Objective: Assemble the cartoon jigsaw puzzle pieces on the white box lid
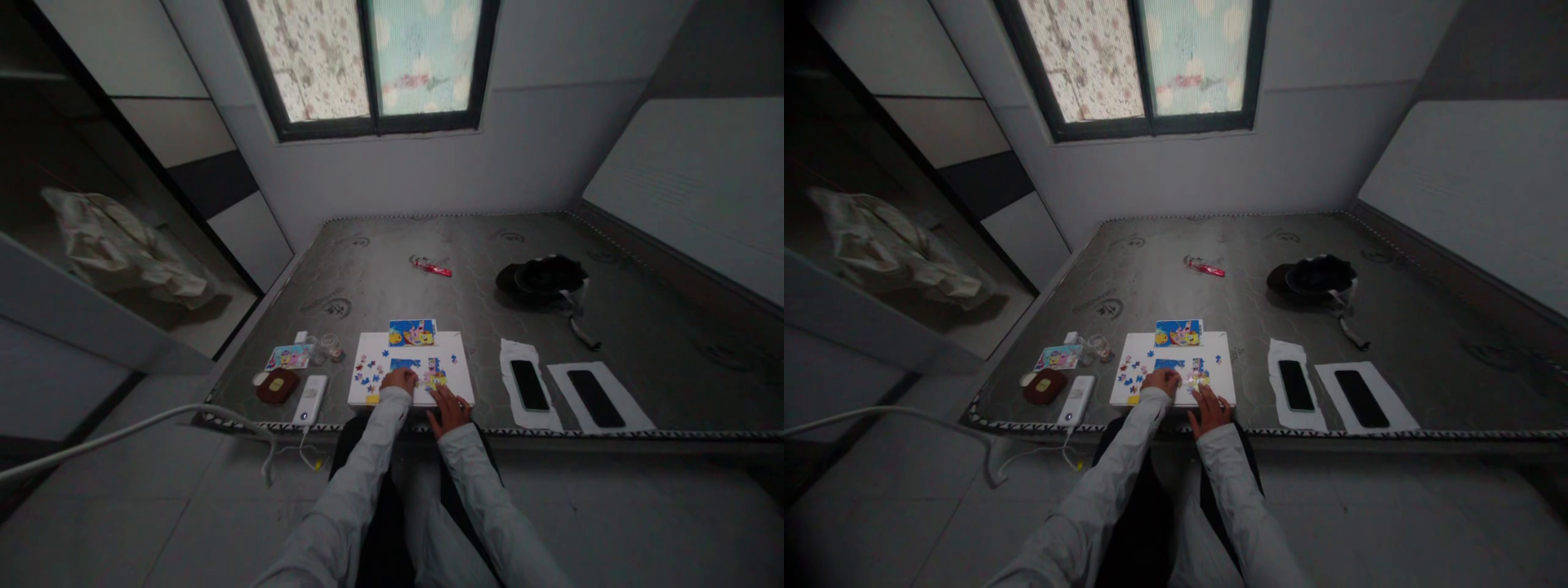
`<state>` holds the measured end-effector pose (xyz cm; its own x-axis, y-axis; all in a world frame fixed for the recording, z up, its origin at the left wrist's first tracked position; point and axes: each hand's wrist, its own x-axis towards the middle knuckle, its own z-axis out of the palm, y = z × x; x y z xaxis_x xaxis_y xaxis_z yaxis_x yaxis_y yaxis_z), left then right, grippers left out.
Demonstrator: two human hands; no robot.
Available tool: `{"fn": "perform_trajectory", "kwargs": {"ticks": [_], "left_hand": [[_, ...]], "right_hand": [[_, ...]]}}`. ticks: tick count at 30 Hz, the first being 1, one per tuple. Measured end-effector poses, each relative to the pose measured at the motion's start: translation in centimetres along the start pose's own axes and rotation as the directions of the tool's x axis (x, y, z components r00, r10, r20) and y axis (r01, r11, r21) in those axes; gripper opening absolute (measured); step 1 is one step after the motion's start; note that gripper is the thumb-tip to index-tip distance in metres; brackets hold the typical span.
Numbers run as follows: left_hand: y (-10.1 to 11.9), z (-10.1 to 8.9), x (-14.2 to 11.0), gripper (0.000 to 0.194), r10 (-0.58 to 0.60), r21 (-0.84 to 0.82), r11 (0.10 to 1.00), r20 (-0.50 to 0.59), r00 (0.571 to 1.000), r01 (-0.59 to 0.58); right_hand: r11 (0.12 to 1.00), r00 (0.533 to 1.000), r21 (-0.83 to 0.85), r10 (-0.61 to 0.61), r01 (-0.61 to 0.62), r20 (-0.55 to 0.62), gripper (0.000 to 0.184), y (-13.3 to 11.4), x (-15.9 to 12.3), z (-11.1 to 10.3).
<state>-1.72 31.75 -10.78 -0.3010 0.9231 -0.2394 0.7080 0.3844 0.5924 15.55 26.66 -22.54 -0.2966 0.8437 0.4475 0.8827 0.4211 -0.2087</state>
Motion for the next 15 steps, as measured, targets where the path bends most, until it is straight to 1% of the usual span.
{"fn": "perform_trajectory", "kwargs": {"ticks": [4, 7, 11, 15], "left_hand": [[-0.2, 0.3, -0.1, 0.016, -0.006, -0.034, 0.999, 0.013, 1.000, 0.006], [-0.5, 0.9, -0.4, 0.016, -0.005, -0.058, 0.998, 0.025, 1.000, 0.006], [-1.0, 1.9, -0.7, 0.017, -0.007, -0.089, 0.996, 0.018, 1.000, 0.009], [-1.4, 2.3, -0.5, 0.017, -0.001, -0.130, 0.992, 0.005, 1.000, 0.002]], "right_hand": [[0.999, 1.000, 0.029, 0.016, -0.016, -0.015, 0.056, 0.0, 0.0, 0.2], [0.999, 0.999, 0.049, 0.023, -0.022, -0.022, 0.054, -0.1, 0.0, 0.2], [0.998, 0.999, 0.059, 0.025, -0.023, -0.028, 0.051, -0.1, 0.1, 0.0], [0.998, 0.999, 0.063, 0.023, -0.021, -0.034, 0.049, -0.2, 0.2, -0.1]]}}
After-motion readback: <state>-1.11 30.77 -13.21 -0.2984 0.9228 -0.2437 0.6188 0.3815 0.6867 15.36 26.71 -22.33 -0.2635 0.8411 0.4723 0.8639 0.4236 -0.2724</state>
